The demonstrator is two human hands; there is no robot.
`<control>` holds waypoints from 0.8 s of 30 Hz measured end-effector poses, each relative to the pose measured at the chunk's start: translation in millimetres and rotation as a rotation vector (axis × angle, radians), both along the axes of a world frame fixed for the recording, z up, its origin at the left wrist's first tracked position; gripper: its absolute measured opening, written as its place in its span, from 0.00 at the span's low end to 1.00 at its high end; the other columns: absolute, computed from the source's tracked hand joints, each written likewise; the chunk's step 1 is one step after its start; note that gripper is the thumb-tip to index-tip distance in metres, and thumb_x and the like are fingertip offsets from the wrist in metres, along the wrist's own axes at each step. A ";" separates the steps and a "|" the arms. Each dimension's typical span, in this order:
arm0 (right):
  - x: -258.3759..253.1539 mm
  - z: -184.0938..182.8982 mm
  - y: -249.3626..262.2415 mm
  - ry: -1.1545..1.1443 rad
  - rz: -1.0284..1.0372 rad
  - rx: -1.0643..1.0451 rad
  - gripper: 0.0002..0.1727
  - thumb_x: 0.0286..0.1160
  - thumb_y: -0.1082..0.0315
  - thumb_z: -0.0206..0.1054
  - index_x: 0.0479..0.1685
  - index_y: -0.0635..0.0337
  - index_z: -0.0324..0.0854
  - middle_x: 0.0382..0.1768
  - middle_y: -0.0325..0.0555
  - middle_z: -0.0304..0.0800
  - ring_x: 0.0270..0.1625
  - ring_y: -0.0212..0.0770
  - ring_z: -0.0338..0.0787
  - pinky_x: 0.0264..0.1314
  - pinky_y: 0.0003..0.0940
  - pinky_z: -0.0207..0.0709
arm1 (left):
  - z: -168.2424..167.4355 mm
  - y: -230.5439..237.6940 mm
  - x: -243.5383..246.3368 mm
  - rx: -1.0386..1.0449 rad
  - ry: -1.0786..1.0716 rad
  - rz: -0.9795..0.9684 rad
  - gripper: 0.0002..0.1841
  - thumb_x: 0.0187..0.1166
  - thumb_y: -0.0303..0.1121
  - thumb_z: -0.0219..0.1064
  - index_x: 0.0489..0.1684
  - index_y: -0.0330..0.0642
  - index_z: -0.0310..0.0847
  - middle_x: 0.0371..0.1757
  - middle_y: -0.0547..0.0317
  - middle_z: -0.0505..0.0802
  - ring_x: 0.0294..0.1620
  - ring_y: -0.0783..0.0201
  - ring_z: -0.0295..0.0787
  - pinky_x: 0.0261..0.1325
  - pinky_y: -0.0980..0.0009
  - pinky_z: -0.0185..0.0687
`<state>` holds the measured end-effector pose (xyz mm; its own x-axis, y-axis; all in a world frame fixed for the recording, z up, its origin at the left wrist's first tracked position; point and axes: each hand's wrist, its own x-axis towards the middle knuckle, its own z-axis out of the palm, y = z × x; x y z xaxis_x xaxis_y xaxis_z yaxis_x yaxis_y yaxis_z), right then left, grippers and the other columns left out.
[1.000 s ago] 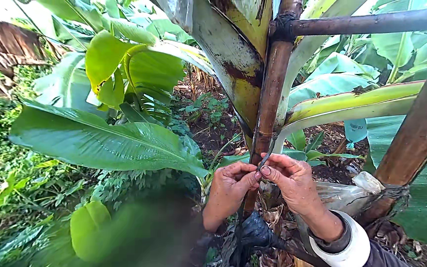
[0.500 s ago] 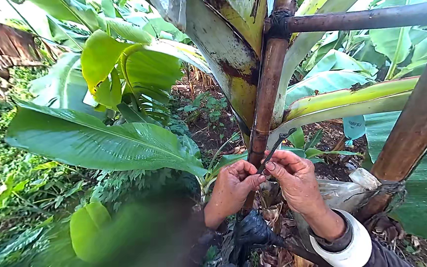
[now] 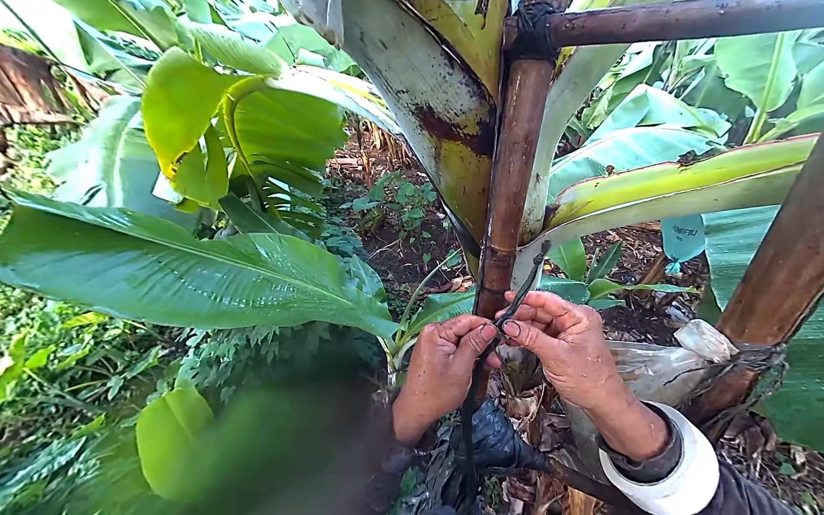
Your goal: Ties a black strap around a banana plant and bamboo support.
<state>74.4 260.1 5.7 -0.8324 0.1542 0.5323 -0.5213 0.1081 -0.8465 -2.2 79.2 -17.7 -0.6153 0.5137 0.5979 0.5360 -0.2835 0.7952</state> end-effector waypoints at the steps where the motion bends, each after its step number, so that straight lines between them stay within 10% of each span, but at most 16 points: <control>1: 0.1 -0.2 -0.2 -0.003 -0.021 0.010 0.17 0.74 0.76 0.74 0.61 0.70 0.85 0.44 0.56 0.96 0.44 0.48 0.96 0.53 0.40 0.93 | 0.4 0.1 0.8 -0.014 0.011 0.030 0.14 0.91 0.31 0.58 0.46 0.31 0.89 0.33 0.53 0.96 0.29 0.61 0.94 0.36 0.67 0.95; 8: 2.0 0.6 -2.1 0.015 -0.121 0.088 0.14 0.72 0.74 0.76 0.55 0.65 0.86 0.38 0.50 0.95 0.37 0.43 0.94 0.45 0.35 0.92 | 0.9 3.6 5.8 -0.001 0.011 0.023 0.12 0.81 0.31 0.72 0.54 0.32 0.85 0.39 0.52 0.96 0.33 0.58 0.95 0.39 0.63 0.97; 24: 2.1 -2.7 -1.1 0.006 -0.138 0.119 0.12 0.73 0.73 0.73 0.53 0.62 0.86 0.36 0.47 0.92 0.35 0.40 0.91 0.40 0.33 0.88 | 6.6 4.1 -2.0 -0.024 0.103 0.069 0.12 0.83 0.34 0.69 0.55 0.35 0.87 0.50 0.54 0.95 0.46 0.59 0.95 0.51 0.62 0.96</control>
<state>76.5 259.1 3.0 -0.8045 0.2024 0.5584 -0.4997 0.2777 -0.8205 -4.2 83.3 -11.1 -0.5851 0.4873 0.6482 0.6330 -0.2252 0.7407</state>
